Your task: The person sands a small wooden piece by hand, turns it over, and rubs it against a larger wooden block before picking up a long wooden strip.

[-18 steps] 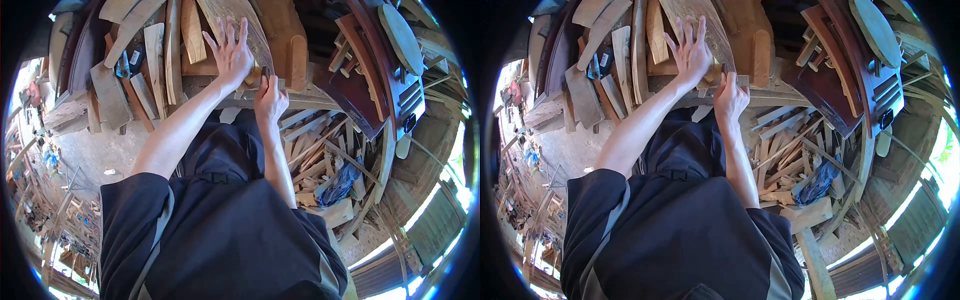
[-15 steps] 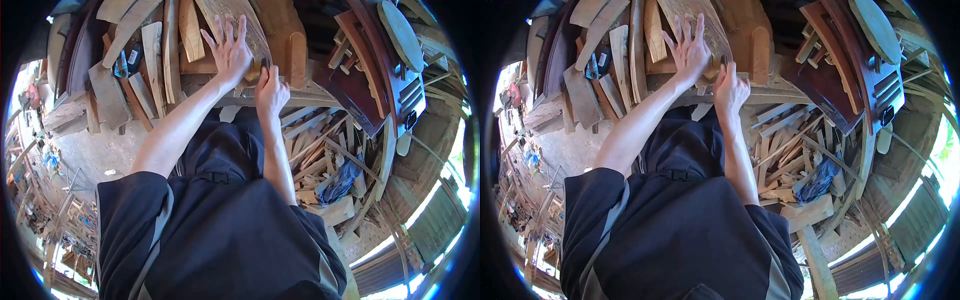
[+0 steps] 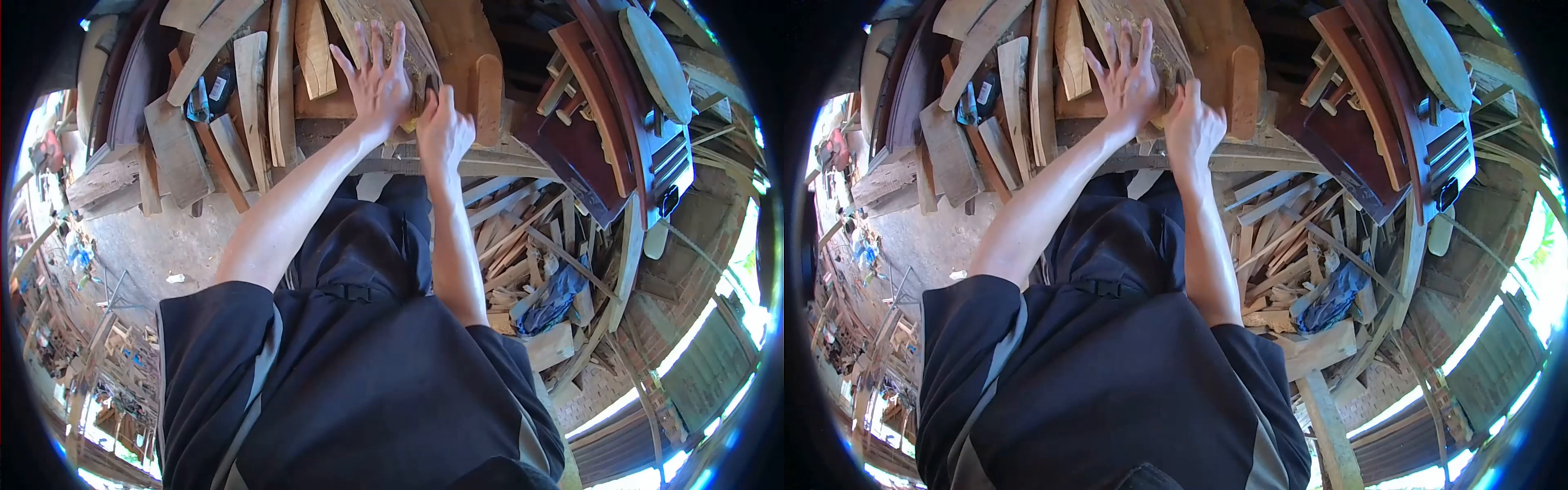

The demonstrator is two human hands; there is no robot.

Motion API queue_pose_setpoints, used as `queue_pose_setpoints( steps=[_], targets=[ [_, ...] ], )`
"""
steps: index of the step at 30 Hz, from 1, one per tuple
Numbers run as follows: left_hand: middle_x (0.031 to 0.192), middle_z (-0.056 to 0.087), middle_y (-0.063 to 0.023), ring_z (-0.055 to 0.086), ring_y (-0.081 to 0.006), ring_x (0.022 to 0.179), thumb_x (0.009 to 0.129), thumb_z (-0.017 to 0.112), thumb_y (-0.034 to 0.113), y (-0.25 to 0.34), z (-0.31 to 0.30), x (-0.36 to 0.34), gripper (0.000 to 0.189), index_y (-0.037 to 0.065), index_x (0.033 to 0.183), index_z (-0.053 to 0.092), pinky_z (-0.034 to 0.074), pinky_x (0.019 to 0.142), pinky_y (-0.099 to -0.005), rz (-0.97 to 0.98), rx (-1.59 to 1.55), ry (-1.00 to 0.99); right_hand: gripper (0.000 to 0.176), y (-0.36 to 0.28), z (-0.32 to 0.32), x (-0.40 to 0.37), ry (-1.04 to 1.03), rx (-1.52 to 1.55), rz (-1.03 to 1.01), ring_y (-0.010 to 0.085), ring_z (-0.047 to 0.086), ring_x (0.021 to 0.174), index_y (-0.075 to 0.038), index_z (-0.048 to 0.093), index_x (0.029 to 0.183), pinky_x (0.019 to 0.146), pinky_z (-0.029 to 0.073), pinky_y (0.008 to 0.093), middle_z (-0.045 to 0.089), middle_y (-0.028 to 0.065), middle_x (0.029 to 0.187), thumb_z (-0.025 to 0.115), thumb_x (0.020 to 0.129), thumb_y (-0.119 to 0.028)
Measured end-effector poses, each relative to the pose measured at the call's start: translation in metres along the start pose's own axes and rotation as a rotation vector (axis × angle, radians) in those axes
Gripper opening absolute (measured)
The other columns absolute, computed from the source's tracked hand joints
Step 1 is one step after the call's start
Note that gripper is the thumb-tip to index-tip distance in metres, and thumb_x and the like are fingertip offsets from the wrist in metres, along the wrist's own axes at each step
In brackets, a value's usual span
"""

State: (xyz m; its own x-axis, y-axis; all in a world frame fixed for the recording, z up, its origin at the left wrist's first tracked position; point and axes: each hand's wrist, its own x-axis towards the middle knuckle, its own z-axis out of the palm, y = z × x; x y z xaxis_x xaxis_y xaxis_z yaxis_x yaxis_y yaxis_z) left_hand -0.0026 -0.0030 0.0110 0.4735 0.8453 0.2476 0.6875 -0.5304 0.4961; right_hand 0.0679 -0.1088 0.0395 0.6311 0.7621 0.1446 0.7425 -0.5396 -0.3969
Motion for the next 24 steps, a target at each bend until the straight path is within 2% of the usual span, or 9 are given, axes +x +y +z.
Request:
queue_pose_setpoints(
  steps=[3, 6, 9, 10, 13, 14, 17, 22, 24],
  targets=[
    [0.164, 0.030, -0.0227, 0.015, -0.0437, 0.156, 0.089, 0.056, 0.007, -0.004, 0.007, -0.001, 0.083, 0.021, 0.164, 0.024, -0.002, 0.117, -0.0734, -0.002, 0.005, 0.027, 0.018, 0.004, -0.011, -0.026, 0.015, -0.007, -0.027, 0.0399, 0.064, 0.057, -0.012, 0.056, 0.089, 0.062, 0.050, 0.0495, 0.061, 0.0185, 0.057, 0.061, 0.100, -0.025],
    [0.164, 0.029, -0.0222, 0.014, -0.0435, 0.156, 0.089, 0.056, 0.007, -0.002, 0.003, -0.001, 0.082, 0.020, 0.164, 0.023, -0.002, 0.117, -0.0736, -0.011, 0.006, 0.017, 0.015, 0.003, -0.021, -0.030, -0.047, -0.046, -0.101, 0.0323, 0.063, 0.051, -0.011, 0.054, 0.089, 0.060, 0.047, 0.0449, 0.060, 0.0146, 0.053, 0.059, 0.100, -0.019],
    [0.164, 0.030, -0.0218, 0.013, -0.0434, 0.156, 0.092, 0.054, 0.009, -0.001, 0.005, -0.002, 0.080, 0.019, 0.164, 0.022, -0.002, 0.117, -0.0735, 0.005, 0.019, 0.001, 0.015, 0.000, -0.010, -0.005, 0.001, -0.103, -0.056, 0.0328, 0.064, 0.052, -0.011, 0.053, 0.089, 0.060, 0.047, 0.0451, 0.061, 0.0149, 0.054, 0.059, 0.101, -0.019],
    [0.164, 0.030, -0.0217, 0.013, -0.0435, 0.156, 0.092, 0.054, 0.009, 0.000, 0.004, -0.002, 0.079, 0.018, 0.164, 0.022, -0.002, 0.117, -0.0735, -0.007, 0.002, 0.007, 0.017, 0.002, -0.004, 0.003, -0.036, -0.058, 0.021, 0.0403, 0.064, 0.057, -0.011, 0.056, 0.091, 0.060, 0.050, 0.0521, 0.062, 0.0183, 0.057, 0.059, 0.101, -0.025],
    [0.164, 0.031, -0.0219, 0.015, -0.0442, 0.155, 0.093, 0.054, 0.009, -0.002, 0.004, 0.000, 0.078, 0.018, 0.164, 0.023, -0.002, 0.117, -0.0731, -0.016, 0.012, 0.022, 0.018, 0.001, -0.001, -0.005, 0.096, -0.113, -0.005, 0.0344, 0.064, 0.053, -0.011, 0.053, 0.088, 0.061, 0.049, 0.0455, 0.061, 0.0148, 0.054, 0.059, 0.101, -0.022],
    [0.164, 0.031, -0.0220, 0.016, -0.0444, 0.155, 0.092, 0.055, 0.010, -0.002, 0.004, 0.000, 0.079, 0.017, 0.164, 0.023, -0.002, 0.117, -0.0731, -0.033, 0.008, 0.023, 0.019, 0.005, -0.005, -0.015, 0.062, -0.110, 0.002, 0.0345, 0.064, 0.052, -0.011, 0.053, 0.087, 0.060, 0.049, 0.0449, 0.060, 0.0137, 0.053, 0.059, 0.102, -0.023],
    [0.164, 0.030, -0.0222, 0.018, -0.0448, 0.154, 0.091, 0.056, 0.010, 0.002, 0.002, -0.002, 0.080, 0.017, 0.164, 0.023, -0.001, 0.117, -0.0732, -0.057, 0.017, 0.022, 0.020, 0.015, -0.016, -0.045, -0.005, -0.022, -0.009, 0.0348, 0.063, 0.051, -0.011, 0.053, 0.087, 0.059, 0.049, 0.0447, 0.059, 0.0131, 0.052, 0.060, 0.102, -0.023],
    [0.164, 0.030, -0.0223, 0.019, -0.0445, 0.154, 0.091, 0.057, 0.010, 0.000, 0.002, 0.000, 0.081, 0.016, 0.164, 0.023, -0.002, 0.117, -0.0732, -0.052, 0.018, 0.007, 0.023, 0.018, -0.011, -0.016, 0.167, -0.037, 0.066, 0.0362, 0.062, 0.051, -0.010, 0.052, 0.086, 0.060, 0.048, 0.0457, 0.058, 0.0132, 0.052, 0.058, 0.103, -0.024],
    [0.164, 0.030, -0.0224, 0.019, -0.0445, 0.154, 0.091, 0.058, 0.010, -0.003, 0.004, 0.004, 0.081, 0.016, 0.164, 0.022, -0.002, 0.117, -0.0732, -0.059, 0.028, 0.014, 0.023, 0.012, -0.011, -0.006, 0.119, -0.004, 0.021, 0.0363, 0.062, 0.052, -0.010, 0.052, 0.086, 0.061, 0.048, 0.0463, 0.058, 0.0136, 0.052, 0.059, 0.102, -0.024]
  ],
)
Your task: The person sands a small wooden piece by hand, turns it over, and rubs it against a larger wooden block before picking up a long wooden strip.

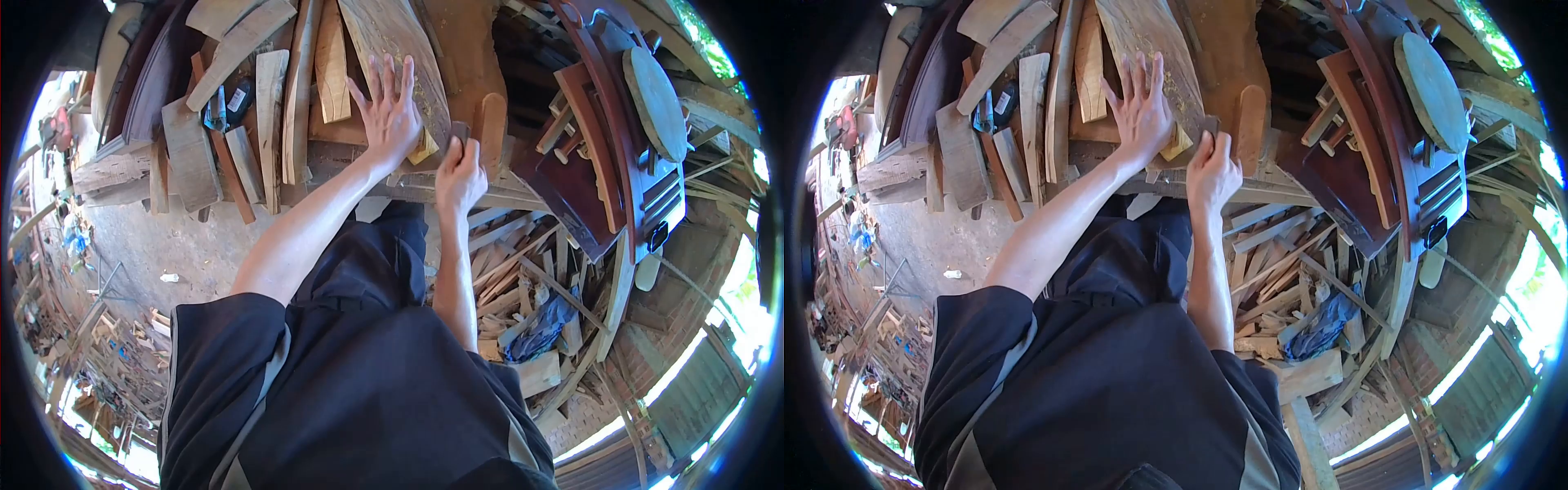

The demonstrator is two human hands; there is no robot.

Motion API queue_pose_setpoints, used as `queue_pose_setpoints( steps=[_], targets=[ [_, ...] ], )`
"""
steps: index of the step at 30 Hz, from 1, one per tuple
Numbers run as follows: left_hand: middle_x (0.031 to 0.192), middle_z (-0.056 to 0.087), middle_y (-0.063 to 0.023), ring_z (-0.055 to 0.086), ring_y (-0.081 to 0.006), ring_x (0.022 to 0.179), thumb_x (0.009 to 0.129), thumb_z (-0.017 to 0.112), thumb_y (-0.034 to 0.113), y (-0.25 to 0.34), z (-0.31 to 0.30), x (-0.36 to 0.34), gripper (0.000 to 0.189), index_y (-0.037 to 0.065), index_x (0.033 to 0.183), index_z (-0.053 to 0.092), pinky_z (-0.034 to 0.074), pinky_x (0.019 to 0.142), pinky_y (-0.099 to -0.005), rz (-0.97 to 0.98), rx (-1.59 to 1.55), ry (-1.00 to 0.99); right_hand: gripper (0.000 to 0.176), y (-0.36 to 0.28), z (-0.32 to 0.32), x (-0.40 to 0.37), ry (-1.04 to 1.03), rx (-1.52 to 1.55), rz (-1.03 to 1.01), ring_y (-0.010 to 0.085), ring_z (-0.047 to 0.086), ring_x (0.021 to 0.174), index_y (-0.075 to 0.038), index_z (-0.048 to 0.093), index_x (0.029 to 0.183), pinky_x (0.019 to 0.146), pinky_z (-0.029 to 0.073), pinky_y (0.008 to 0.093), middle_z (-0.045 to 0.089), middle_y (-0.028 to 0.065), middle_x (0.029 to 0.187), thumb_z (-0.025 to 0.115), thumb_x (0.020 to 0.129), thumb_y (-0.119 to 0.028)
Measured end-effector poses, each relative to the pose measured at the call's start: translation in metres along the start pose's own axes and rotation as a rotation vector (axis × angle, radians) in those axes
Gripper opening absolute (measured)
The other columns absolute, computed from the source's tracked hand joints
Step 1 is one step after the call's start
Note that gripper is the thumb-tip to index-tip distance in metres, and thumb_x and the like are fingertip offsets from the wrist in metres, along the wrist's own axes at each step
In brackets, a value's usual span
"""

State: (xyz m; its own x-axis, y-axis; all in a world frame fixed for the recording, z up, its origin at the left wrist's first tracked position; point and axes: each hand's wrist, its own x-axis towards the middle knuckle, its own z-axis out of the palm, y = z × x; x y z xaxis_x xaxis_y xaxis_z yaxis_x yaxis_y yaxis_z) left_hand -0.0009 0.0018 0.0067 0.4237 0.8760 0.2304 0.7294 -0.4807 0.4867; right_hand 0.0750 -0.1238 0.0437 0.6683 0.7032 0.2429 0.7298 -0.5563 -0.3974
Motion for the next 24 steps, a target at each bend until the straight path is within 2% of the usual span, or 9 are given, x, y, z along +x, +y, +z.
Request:
queue_pose_setpoints(
  steps=[1, 3, 5, 7, 9, 15, 17, 20, 24],
  targets=[
    [0.164, 0.030, -0.0224, 0.019, -0.0445, 0.154, 0.091, 0.058, 0.010, 0.001, 0.001, -0.004, 0.081, 0.016, 0.164, 0.021, -0.002, 0.117, -0.0733, 0.001, -0.004, -0.008, 0.023, -0.002, -0.002, -0.001, -0.048, 0.020, -0.028, 0.0364, 0.062, 0.053, -0.009, 0.052, 0.086, 0.061, 0.048, 0.0469, 0.058, 0.0141, 0.053, 0.059, 0.102, -0.024],
    [0.164, 0.030, -0.0221, 0.019, -0.0445, 0.154, 0.092, 0.058, 0.011, 0.004, -0.001, -0.007, 0.081, 0.016, 0.164, 0.021, -0.002, 0.117, -0.0732, 0.000, -0.007, -0.016, 0.023, 0.008, 0.007, -0.017, -0.012, -0.013, -0.020, 0.0358, 0.061, 0.052, -0.010, 0.053, 0.086, 0.061, 0.048, 0.0459, 0.057, 0.0135, 0.052, 0.060, 0.102, -0.024],
    [0.164, 0.031, -0.0219, 0.019, -0.0445, 0.154, 0.093, 0.057, 0.011, 0.003, -0.003, -0.001, 0.081, 0.017, 0.164, 0.020, -0.002, 0.117, -0.0731, -0.011, 0.002, -0.005, 0.027, 0.013, -0.007, -0.032, -0.178, 0.083, -0.010, 0.0402, 0.063, 0.058, -0.009, 0.054, 0.083, 0.058, 0.047, 0.0494, 0.059, 0.0188, 0.058, 0.060, 0.102, -0.027],
    [0.164, 0.031, -0.0212, 0.019, -0.0444, 0.154, 0.093, 0.056, 0.010, 0.005, -0.003, -0.005, 0.080, 0.017, 0.164, 0.021, -0.002, 0.117, -0.0728, -0.006, -0.030, -0.008, 0.028, 0.010, -0.014, -0.034, -0.130, 0.118, -0.054, 0.0379, 0.062, 0.055, -0.009, 0.053, 0.080, 0.059, 0.048, 0.0467, 0.057, 0.0172, 0.055, 0.060, 0.102, -0.026],
    [0.164, 0.032, -0.0211, 0.019, -0.0443, 0.154, 0.093, 0.056, 0.010, 0.003, -0.002, -0.002, 0.079, 0.017, 0.164, 0.022, -0.001, 0.117, -0.0729, -0.004, -0.013, -0.012, 0.027, 0.009, -0.015, -0.022, -0.203, 0.109, -0.021, 0.0392, 0.061, 0.056, -0.009, 0.053, 0.082, 0.061, 0.048, 0.0481, 0.058, 0.0180, 0.057, 0.060, 0.102, -0.026],
    [0.163, 0.034, -0.0212, 0.020, -0.0436, 0.154, 0.092, 0.056, 0.010, 0.004, -0.001, -0.005, 0.078, 0.017, 0.163, 0.024, 0.001, 0.117, -0.0733, -0.002, -0.016, -0.002, 0.024, -0.004, 0.007, 0.002, -0.141, 0.001, -0.073, 0.0407, 0.061, 0.057, -0.010, 0.054, 0.086, 0.064, 0.048, 0.0488, 0.060, 0.0192, 0.058, 0.061, 0.101, -0.027],
    [0.163, 0.034, -0.0209, 0.020, -0.0431, 0.154, 0.092, 0.056, 0.010, 0.002, -0.002, -0.004, 0.078, 0.017, 0.163, 0.025, 0.001, 0.117, -0.0728, -0.012, 0.010, 0.002, 0.024, -0.001, -0.001, -0.014, -0.142, 0.031, -0.057, 0.0398, 0.061, 0.056, -0.010, 0.054, 0.085, 0.065, 0.048, 0.0482, 0.059, 0.0188, 0.057, 0.060, 0.101, -0.027],
    [0.162, 0.035, -0.0208, 0.020, -0.0429, 0.154, 0.092, 0.057, 0.010, 0.002, 0.000, -0.006, 0.079, 0.018, 0.163, 0.024, 0.001, 0.118, -0.0726, 0.000, 0.002, 0.005, 0.022, 0.002, -0.006, -0.020, -0.154, -0.008, -0.134, 0.0318, 0.061, 0.050, -0.011, 0.054, 0.083, 0.061, 0.044, 0.0422, 0.055, 0.0117, 0.050, 0.063, 0.100, -0.023],
    [0.161, 0.036, -0.0209, 0.020, -0.0436, 0.154, 0.091, 0.057, 0.011, 0.002, 0.000, -0.005, 0.081, 0.019, 0.164, 0.023, -0.001, 0.118, -0.0726, 0.011, 0.004, -0.019, 0.022, -0.005, 0.008, 0.010, -0.121, -0.038, -0.116, 0.0335, 0.062, 0.051, -0.011, 0.054, 0.084, 0.063, 0.044, 0.0428, 0.057, 0.0127, 0.051, 0.063, 0.100, -0.023]
  ],
)
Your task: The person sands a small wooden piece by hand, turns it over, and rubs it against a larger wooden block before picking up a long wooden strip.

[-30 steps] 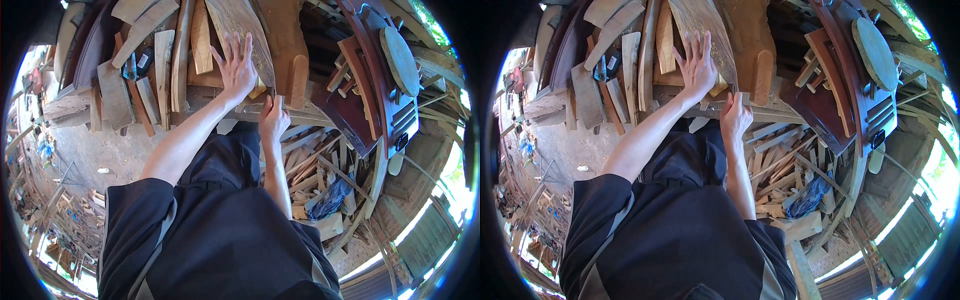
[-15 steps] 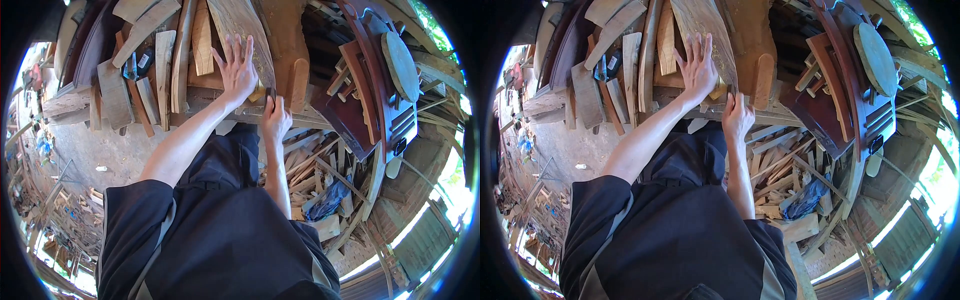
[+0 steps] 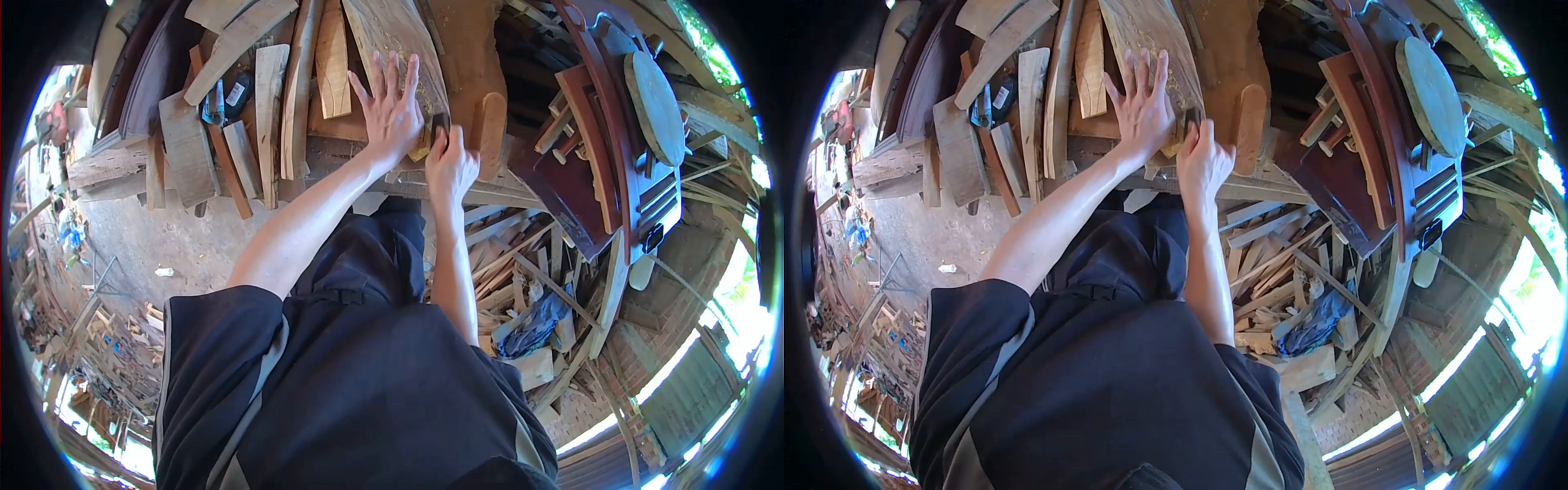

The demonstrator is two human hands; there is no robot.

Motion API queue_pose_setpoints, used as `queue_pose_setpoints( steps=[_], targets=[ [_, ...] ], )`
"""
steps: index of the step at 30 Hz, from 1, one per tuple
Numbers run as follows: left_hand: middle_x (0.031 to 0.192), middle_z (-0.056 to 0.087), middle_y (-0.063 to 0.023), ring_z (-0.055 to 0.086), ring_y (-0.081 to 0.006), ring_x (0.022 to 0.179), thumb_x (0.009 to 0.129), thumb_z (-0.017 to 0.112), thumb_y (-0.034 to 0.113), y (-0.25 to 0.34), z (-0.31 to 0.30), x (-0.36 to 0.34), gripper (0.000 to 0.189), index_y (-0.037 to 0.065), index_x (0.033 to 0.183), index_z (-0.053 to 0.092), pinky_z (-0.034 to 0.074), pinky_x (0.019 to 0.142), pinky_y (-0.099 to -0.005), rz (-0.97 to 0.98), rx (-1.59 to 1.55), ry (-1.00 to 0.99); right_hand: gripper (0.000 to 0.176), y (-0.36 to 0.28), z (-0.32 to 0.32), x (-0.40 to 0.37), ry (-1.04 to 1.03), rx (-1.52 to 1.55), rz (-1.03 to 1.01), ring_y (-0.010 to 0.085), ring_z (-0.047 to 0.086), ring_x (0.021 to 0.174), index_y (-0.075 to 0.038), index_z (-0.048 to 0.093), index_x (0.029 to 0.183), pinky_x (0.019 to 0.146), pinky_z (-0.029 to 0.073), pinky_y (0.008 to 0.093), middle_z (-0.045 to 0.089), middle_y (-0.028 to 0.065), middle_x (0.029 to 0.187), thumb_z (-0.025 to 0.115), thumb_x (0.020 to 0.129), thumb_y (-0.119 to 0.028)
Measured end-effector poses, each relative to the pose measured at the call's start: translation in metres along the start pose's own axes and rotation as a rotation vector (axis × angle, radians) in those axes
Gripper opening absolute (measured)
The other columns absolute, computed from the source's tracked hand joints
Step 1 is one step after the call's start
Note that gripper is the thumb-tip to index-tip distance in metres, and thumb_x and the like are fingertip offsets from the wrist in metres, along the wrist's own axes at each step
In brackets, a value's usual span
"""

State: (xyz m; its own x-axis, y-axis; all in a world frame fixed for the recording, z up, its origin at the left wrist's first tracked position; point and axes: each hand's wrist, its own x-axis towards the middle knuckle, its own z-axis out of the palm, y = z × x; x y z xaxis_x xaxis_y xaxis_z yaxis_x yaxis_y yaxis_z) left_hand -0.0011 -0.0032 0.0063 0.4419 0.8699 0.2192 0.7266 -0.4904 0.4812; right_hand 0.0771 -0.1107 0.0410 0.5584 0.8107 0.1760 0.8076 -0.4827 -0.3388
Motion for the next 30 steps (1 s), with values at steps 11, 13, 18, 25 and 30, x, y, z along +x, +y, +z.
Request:
queue_pose_setpoints(
  steps=[11, 13, 18, 25, 30],
  targets=[
    [0.164, 0.031, -0.0197, 0.017, -0.0423, 0.155, 0.090, 0.058, 0.011, 0.003, -0.002, 0.002, 0.082, 0.019, 0.164, 0.023, -0.004, 0.118, -0.0726, 0.021, 0.013, -0.030, 0.022, -0.001, 0.005, -0.006, 0.044, -0.019, 0.066, 0.0339, 0.062, 0.053, -0.011, 0.053, 0.084, 0.067, 0.044, 0.0440, 0.059, 0.0134, 0.053, 0.061, 0.101, -0.022],
    [0.165, 0.030, -0.0193, 0.016, -0.0418, 0.156, 0.090, 0.059, 0.011, -0.001, -0.001, 0.002, 0.082, 0.019, 0.164, 0.023, -0.005, 0.118, -0.0727, 0.010, 0.031, -0.039, 0.022, -0.005, 0.009, -0.007, 0.089, 0.022, 0.052, 0.0337, 0.061, 0.053, -0.011, 0.052, 0.084, 0.067, 0.043, 0.0441, 0.059, 0.0133, 0.054, 0.060, 0.101, -0.020],
    [0.164, 0.033, -0.0191, 0.015, -0.0408, 0.156, 0.090, 0.059, 0.010, 0.003, -0.002, 0.001, 0.083, 0.021, 0.164, 0.024, -0.005, 0.118, -0.0728, -0.022, 0.006, -0.033, 0.024, -0.010, -0.003, -0.051, 0.075, 0.051, 0.035, 0.0357, 0.058, 0.051, -0.009, 0.052, 0.083, 0.068, 0.043, 0.0434, 0.059, 0.0133, 0.054, 0.057, 0.103, -0.020],
    [0.164, 0.032, -0.0183, 0.015, -0.0407, 0.156, 0.089, 0.061, 0.010, 0.001, 0.001, -0.002, 0.084, 0.021, 0.164, 0.024, -0.005, 0.118, -0.0725, 0.006, 0.024, -0.040, 0.023, -0.010, 0.006, -0.021, 0.034, -0.051, 0.135, 0.0357, 0.059, 0.050, -0.009, 0.054, 0.085, 0.069, 0.044, 0.0426, 0.058, 0.0147, 0.053, 0.058, 0.102, -0.023],
    [0.162, 0.036, -0.0175, 0.018, -0.0393, 0.156, 0.089, 0.059, 0.009, 0.002, -0.002, 0.001, 0.083, 0.022, 0.163, 0.024, -0.004, 0.119, -0.0716, 0.005, -0.020, -0.016, 0.022, -0.009, -0.008, -0.041, 0.124, 0.043, -0.001, 0.0339, 0.059, 0.049, -0.010, 0.054, 0.085, 0.068, 0.044, 0.0416, 0.059, 0.0132, 0.052, 0.059, 0.102, -0.023]
  ],
)
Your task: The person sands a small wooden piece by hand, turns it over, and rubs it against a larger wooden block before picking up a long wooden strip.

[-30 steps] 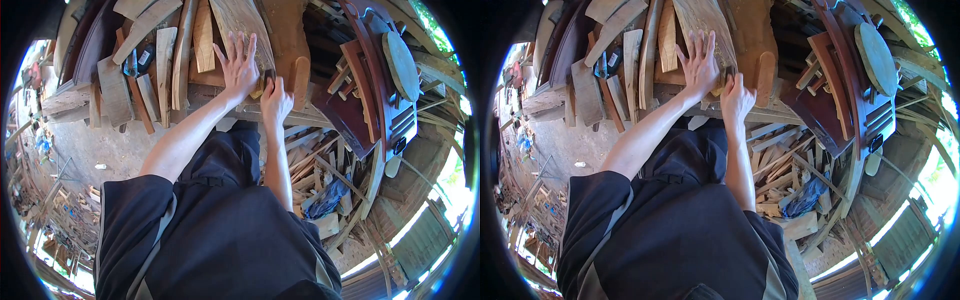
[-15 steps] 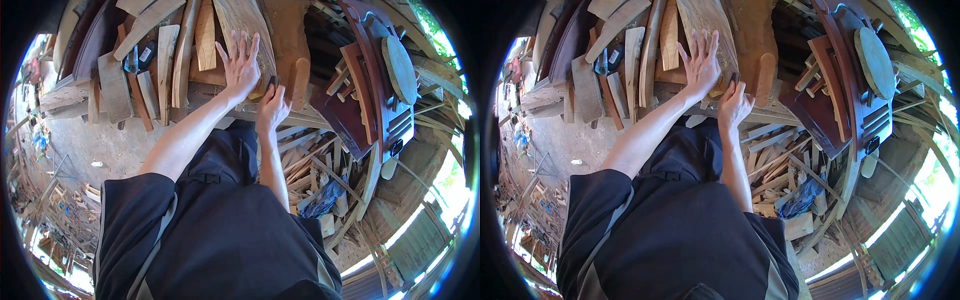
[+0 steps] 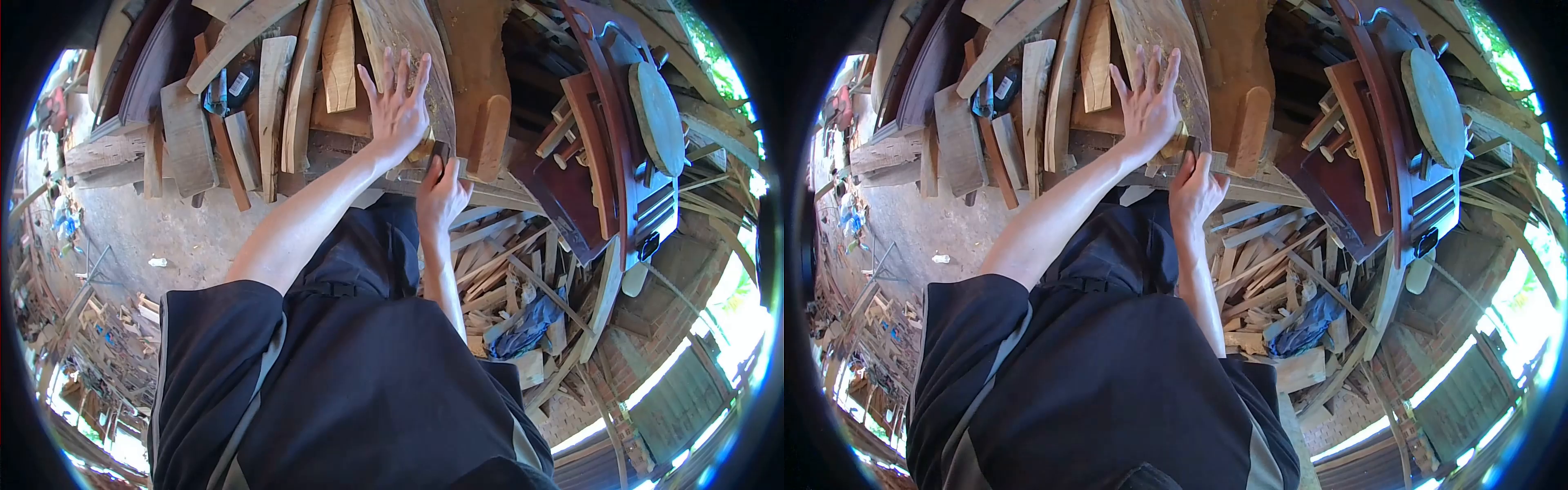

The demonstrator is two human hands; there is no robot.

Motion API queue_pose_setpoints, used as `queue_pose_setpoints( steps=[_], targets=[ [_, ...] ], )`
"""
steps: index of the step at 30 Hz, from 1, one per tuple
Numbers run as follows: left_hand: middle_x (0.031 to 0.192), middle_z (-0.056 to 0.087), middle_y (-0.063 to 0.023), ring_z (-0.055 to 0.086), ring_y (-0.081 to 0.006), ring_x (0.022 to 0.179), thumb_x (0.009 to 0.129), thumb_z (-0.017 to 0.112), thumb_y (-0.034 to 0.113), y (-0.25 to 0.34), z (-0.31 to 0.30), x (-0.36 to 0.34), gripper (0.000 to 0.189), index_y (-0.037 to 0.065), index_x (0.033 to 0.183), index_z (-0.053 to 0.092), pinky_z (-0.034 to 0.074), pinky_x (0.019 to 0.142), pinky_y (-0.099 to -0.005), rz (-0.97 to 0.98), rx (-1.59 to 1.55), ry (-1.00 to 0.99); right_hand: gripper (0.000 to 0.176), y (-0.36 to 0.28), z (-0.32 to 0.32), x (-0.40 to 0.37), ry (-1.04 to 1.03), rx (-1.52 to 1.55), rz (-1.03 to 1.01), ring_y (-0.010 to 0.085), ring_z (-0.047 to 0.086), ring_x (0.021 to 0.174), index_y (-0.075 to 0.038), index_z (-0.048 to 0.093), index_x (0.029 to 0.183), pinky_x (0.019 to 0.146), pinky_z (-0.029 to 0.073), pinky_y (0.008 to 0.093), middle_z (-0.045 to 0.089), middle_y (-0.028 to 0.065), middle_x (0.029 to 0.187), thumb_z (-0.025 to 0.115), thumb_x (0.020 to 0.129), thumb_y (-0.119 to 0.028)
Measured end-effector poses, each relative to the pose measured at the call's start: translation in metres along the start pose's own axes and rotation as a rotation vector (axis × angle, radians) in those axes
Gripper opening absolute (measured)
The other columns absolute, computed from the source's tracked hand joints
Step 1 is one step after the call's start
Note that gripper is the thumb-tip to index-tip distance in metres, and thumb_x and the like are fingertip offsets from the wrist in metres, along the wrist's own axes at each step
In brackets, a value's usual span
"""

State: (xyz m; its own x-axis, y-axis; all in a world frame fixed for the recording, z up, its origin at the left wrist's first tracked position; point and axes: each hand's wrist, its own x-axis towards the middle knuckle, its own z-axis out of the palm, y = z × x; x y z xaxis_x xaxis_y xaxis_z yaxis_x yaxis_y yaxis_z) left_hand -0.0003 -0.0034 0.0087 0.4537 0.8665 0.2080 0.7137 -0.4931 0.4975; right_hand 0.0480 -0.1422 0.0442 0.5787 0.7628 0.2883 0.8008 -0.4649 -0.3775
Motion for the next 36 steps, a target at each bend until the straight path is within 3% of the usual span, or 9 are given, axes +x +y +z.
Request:
queue_pose_setpoints(
  steps=[7, 9, 11, 13, 16, 24, 29, 31, 36],
  targets=[
    [0.166, 0.028, -0.0194, 0.011, -0.0415, 0.157, 0.088, 0.058, 0.008, -0.002, 0.002, 0.000, 0.087, 0.021, 0.165, 0.020, -0.006, 0.118, -0.0735, 0.039, -0.032, -0.048, 0.020, -0.004, 0.017, 0.023, -0.089, -0.103, 0.126, 0.0348, 0.061, 0.053, -0.010, 0.053, 0.086, 0.069, 0.043, 0.0441, 0.059, 0.0129, 0.053, 0.060, 0.101, -0.022],
    [0.166, 0.028, -0.0187, 0.012, -0.0417, 0.157, 0.086, 0.060, 0.007, -0.004, 0.003, 0.001, 0.090, 0.021, 0.164, 0.020, -0.006, 0.118, -0.0740, 0.026, 0.018, -0.063, 0.021, -0.001, 0.011, 0.000, -0.060, 0.020, 0.099, 0.0350, 0.061, 0.053, -0.010, 0.052, 0.085, 0.069, 0.043, 0.0439, 0.059, 0.0130, 0.053, 0.059, 0.101, -0.022],
    [0.166, 0.028, -0.0186, 0.012, -0.0419, 0.157, 0.084, 0.062, 0.007, -0.003, 0.001, 0.000, 0.091, 0.021, 0.164, 0.020, -0.006, 0.117, -0.0744, 0.025, -0.017, -0.042, 0.022, 0.002, 0.014, -0.007, 0.135, 0.070, -0.067, 0.0352, 0.059, 0.050, -0.011, 0.052, 0.084, 0.069, 0.043, 0.0427, 0.058, 0.0134, 0.052, 0.058, 0.101, -0.023],
    [0.162, 0.036, -0.0152, 0.018, -0.0375, 0.156, 0.086, 0.062, 0.006, -0.002, 0.002, 0.001, 0.088, 0.024, 0.163, 0.025, -0.002, 0.120, -0.0705, 0.027, 0.007, -0.023, 0.021, -0.004, 0.003, -0.004, -0.147, -0.020, 0.074, 0.0364, 0.058, 0.050, -0.011, 0.052, 0.085, 0.069, 0.043, 0.0428, 0.058, 0.0141, 0.052, 0.058, 0.101, -0.023],
    [0.164, 0.033, -0.0178, 0.014, -0.0395, 0.157, 0.087, 0.060, 0.008, -0.005, 0.005, 0.002, 0.087, 0.022, 0.164, 0.022, -0.007, 0.118, -0.0729, 0.064, 0.012, -0.048, 0.023, -0.002, 0.013, 0.020, -0.125, -0.069, 0.116, 0.0366, 0.058, 0.050, -0.010, 0.052, 0.084, 0.068, 0.043, 0.0428, 0.057, 0.0150, 0.051, 0.059, 0.101, -0.023],
    [0.164, 0.033, -0.0155, 0.017, -0.0381, 0.156, 0.089, 0.059, 0.006, 0.000, -0.001, 0.001, 0.086, 0.023, 0.164, 0.021, -0.003, 0.120, -0.0712, 0.032, 0.006, -0.024, 0.019, -0.005, 0.000, -0.006, -0.081, -0.008, 0.040, 0.0351, 0.059, 0.050, -0.009, 0.053, 0.087, 0.069, 0.043, 0.0423, 0.057, 0.0139, 0.051, 0.059, 0.100, -0.020],
    [0.163, 0.034, -0.0159, 0.018, -0.0382, 0.156, 0.090, 0.056, 0.007, -0.004, 0.002, 0.001, 0.083, 0.023, 0.164, 0.022, -0.004, 0.120, -0.0712, 0.057, 0.034, -0.024, 0.017, 0.005, 0.027, 0.039, -0.107, -0.149, 0.078, 0.0337, 0.061, 0.051, -0.010, 0.053, 0.089, 0.070, 0.043, 0.0422, 0.059, 0.0131, 0.053, 0.060, 0.100, -0.021],
    [0.163, 0.035, -0.0161, 0.018, -0.0380, 0.156, 0.089, 0.057, 0.006, -0.002, -0.001, 0.001, 0.085, 0.023, 0.164, 0.022, -0.003, 0.120, -0.0707, 0.029, 0.030, -0.036, 0.019, -0.002, 0.024, 0.039, -0.101, -0.032, 0.119, 0.0410, 0.061, 0.055, -0.010, 0.054, 0.088, 0.071, 0.045, 0.0459, 0.062, 0.0188, 0.056, 0.059, 0.101, -0.023],
    [0.162, 0.035, -0.0188, 0.016, -0.0408, 0.156, 0.085, 0.062, 0.008, -0.001, 0.001, 0.000, 0.089, 0.020, 0.164, 0.023, -0.002, 0.119, -0.0716, 0.033, 0.073, -0.031, 0.019, -0.001, 0.001, -0.008, -0.088, -0.005, 0.036, 0.0327, 0.059, 0.050, -0.010, 0.052, 0.085, 0.069, 0.042, 0.0421, 0.056, 0.0106, 0.051, 0.061, 0.100, -0.019]
  ],
)
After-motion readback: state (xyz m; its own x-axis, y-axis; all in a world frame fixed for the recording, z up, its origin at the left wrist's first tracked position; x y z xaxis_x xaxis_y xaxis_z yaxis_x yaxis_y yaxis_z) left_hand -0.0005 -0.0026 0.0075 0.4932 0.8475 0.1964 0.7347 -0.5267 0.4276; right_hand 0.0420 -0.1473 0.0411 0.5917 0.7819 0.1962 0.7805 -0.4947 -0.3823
